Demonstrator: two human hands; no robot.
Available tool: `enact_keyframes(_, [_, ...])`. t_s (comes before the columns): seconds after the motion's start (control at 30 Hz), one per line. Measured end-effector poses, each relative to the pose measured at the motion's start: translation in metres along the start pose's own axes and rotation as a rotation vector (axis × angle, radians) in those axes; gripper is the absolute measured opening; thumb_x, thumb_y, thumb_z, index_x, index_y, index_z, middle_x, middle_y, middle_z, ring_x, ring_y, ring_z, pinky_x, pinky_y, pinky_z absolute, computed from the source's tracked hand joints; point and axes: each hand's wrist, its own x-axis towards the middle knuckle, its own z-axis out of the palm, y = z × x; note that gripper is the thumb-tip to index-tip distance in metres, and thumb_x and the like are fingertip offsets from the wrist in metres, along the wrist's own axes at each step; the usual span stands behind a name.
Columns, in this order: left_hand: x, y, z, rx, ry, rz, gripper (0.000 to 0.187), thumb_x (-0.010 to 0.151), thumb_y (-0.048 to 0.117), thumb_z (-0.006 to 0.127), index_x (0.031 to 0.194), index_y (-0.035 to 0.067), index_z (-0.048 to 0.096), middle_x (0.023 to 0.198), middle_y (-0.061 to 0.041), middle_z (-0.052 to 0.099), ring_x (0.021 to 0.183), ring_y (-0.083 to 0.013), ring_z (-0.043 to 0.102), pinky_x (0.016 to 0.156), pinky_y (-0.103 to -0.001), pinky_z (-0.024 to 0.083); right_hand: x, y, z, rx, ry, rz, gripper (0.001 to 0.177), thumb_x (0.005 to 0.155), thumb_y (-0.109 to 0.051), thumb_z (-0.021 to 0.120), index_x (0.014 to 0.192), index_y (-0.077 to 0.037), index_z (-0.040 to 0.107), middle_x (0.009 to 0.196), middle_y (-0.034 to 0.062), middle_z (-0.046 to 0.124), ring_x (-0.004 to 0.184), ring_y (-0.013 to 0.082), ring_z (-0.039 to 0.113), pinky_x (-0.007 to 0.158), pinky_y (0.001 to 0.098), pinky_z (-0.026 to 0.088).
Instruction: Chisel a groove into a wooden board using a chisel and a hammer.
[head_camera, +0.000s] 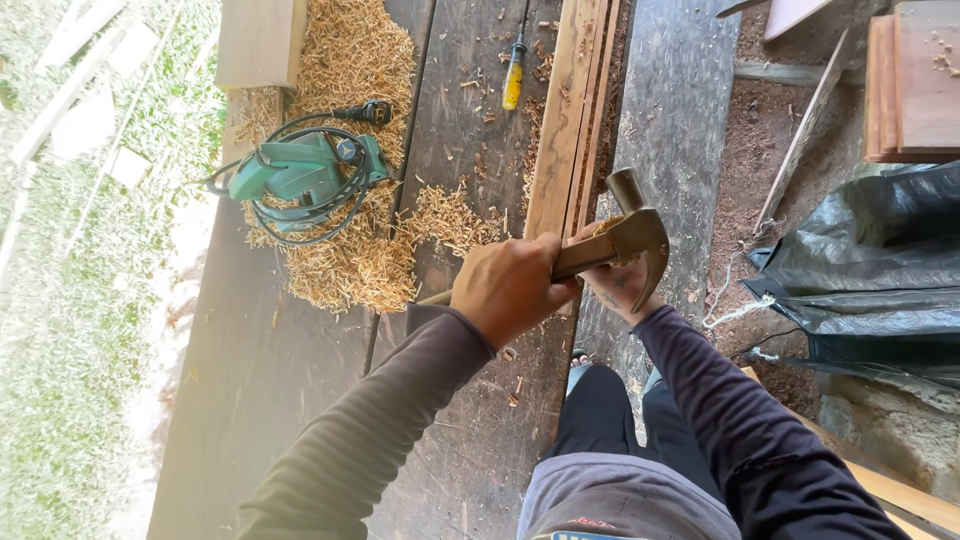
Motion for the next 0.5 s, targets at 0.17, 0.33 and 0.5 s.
enact_keyframes(0.17, [0.002,0.0,-0.005,-0.013,-0.003,-0.033,0.03,0.088,0.037,0.074,0.09,0.008,0.067,0.069,-0.013,0.07,0.058,-0.0297,0.071,0.056,-0.043,0.056,-0.001,0.007,-0.003,-0.091,0.02,0.161,0.009,0.095,-0.013,0.073,0.098,-0.006,0.07,0.086,-0.0001,0.07,0.074,0.007,0.063,0.061,0.0262,0.052])
enact_keyframes(0.33, [0.011,0.0,-0.008,-0.009,-0.067,-0.125,0.029,0.085,0.038,0.075,0.092,0.01,0.068,0.068,-0.012,0.07,0.06,-0.0289,0.072,0.06,-0.043,0.057,-0.002,0.022,-0.01,-0.166,0.026,0.305,0.016,0.097,-0.02,0.073,0.091,-0.005,0.07,0.076,-0.0014,0.064,0.065,0.0072,0.056,0.052,0.0299,0.043])
enact_keyframes(0.5, [0.009,0.002,-0.008,-0.042,-0.026,-0.134,0.034,0.081,0.041,0.079,0.088,0.008,0.069,0.07,-0.014,0.071,0.066,-0.0326,0.072,0.065,-0.046,0.056,0.001,0.012,-0.016,-0.156,0.048,0.223,0.016,0.094,-0.023,0.073,0.094,-0.007,0.069,0.082,-0.0053,0.068,0.071,0.0057,0.062,0.056,0.0281,0.05])
